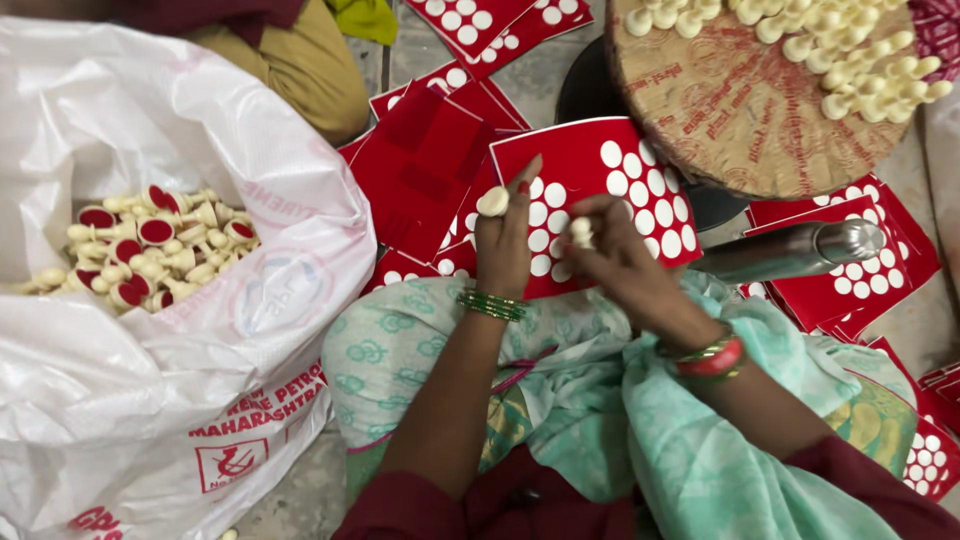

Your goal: The person sits on the floor and stamps white circular dots onto red cards using a round stamp with a red pad, working on cards held on their lap. They pick up cards from a stack, stamp rows of dots, set finished cards aside, and handle piles of finished dot pieces and plastic bags of material.

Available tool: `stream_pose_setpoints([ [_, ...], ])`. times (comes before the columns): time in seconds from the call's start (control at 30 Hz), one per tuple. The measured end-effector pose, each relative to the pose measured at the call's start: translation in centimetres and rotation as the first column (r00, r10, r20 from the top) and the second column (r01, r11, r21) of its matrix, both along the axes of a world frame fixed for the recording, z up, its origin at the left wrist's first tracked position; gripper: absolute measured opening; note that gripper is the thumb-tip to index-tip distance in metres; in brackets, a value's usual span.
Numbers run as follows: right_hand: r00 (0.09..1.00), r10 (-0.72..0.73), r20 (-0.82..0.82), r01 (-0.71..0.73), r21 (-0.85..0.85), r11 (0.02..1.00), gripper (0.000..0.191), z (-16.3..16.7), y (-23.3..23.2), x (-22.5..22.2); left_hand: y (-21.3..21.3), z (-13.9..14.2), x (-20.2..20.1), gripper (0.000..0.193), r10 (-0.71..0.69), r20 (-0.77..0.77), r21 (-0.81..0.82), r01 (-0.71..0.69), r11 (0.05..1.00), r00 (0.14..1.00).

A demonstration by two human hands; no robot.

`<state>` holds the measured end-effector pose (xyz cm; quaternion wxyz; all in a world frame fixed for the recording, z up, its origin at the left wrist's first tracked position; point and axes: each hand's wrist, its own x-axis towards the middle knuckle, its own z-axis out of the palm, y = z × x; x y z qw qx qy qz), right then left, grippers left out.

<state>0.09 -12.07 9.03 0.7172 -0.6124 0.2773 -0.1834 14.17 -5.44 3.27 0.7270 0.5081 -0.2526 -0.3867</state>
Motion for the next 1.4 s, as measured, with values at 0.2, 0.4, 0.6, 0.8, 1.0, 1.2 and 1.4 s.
stream_pose_setpoints([
  [0.2, 0.925, 0.113, -0.363, -0.323, -0.593, 0.737, 0.014, 4.6, -2.6, -3.4, 0.6, 0.7, 0.1, 0.035, -0.176, 0.28, 0.11, 0.151, 0.982, 0.944],
  [0.4, 0.84, -0.093, -0.535, -0.438, -0.767, 0.469, 0.032, 4.8, -1.3, -2.4, 0.9, 0.9, -0.9, 0.032, -0.328, 0.513, 0.168, 0.282, 0.945, 0.793],
  [0.6, 0.878, -0.014, -0.478, -0.314, -0.598, 0.737, 0.033, 6.3, -1.2, -2.2, 1.0, 0.9, -0.9, 0.03, -0.352, 0.531, 0.194, 0.294, 0.936, 0.771],
  [0.8, 0.953, 0.087, -0.29, -0.25, -0.59, 0.767, 0.036, 7.1, -1.9, -2.8, 0.8, 0.6, -0.7, 0.033, -0.47, 0.362, 0.179, 0.434, 0.883, 0.805],
  [1.0, 0.949, 0.042, -0.313, -0.256, -0.685, 0.683, 0.041, 6.8, -1.7, -2.7, 0.9, 0.2, -0.6, 0.032, -0.572, 0.22, 0.159, 0.55, 0.82, 0.79],
  [1.2, 0.972, -0.049, -0.232, -0.173, -0.836, 0.521, 0.037, 6.3, -1.8, -2.6, 1.3, 0.4, -0.2, 0.028, -0.543, 0.17, -0.032, 0.555, 0.831, 0.823],
  [1.4, 0.989, -0.142, -0.038, 0.075, -0.699, 0.711, 0.035, 6.1, -4.9, -3.5, 2.7, 1.5, 1.3, 0.024, -0.516, 0.137, 0.019, 0.518, 0.855, 0.846],
])
